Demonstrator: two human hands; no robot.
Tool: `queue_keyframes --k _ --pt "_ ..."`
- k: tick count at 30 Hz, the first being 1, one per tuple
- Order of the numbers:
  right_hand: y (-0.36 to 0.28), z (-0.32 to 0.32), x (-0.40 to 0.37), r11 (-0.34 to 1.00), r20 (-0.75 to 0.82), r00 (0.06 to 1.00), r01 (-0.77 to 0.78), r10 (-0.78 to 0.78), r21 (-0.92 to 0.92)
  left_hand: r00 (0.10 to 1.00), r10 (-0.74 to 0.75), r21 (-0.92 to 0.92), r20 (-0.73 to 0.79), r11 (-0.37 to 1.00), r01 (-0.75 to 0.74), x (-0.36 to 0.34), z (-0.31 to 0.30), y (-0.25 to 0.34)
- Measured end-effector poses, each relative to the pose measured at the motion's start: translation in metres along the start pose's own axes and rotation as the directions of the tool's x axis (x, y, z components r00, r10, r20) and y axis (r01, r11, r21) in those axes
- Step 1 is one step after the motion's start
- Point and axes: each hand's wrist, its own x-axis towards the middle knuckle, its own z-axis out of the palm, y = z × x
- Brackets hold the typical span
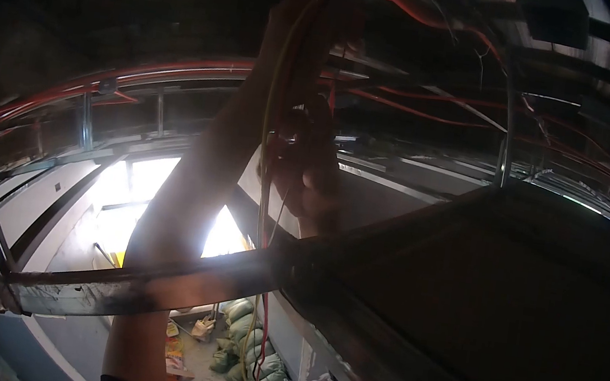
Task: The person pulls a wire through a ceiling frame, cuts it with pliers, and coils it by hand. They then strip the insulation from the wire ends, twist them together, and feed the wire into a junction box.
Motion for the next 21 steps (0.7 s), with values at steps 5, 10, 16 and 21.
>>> queue_keyframes --k 5,10,16,21 --pt "-0.008 0.005 0.002 0.998 0.139 0.989 -0.039 0.045 -0.043 0.993 0.016 0.11 -0.115 0.994 -0.003 -0.002 0.01 0.004" --pt "-0.004 0.003 0.0 0.999 0.021 0.999 0.026 -0.025 -0.034 0.99 -0.028 0.103 -0.141 0.994 0.043 -0.001 0.012 0.009" --pt "-0.006 -0.006 0.003 0.988 -0.142 0.978 0.15 -0.153 -0.032 0.985 -0.169 -0.344 -0.031 0.927 0.149 0.003 -0.003 -0.002" --pt "-0.014 -0.024 0.012 0.953 -0.264 0.917 0.268 -0.298 -0.144 0.975 -0.187 -0.337 -0.121 0.932 0.137 -0.003 0.012 -0.001"
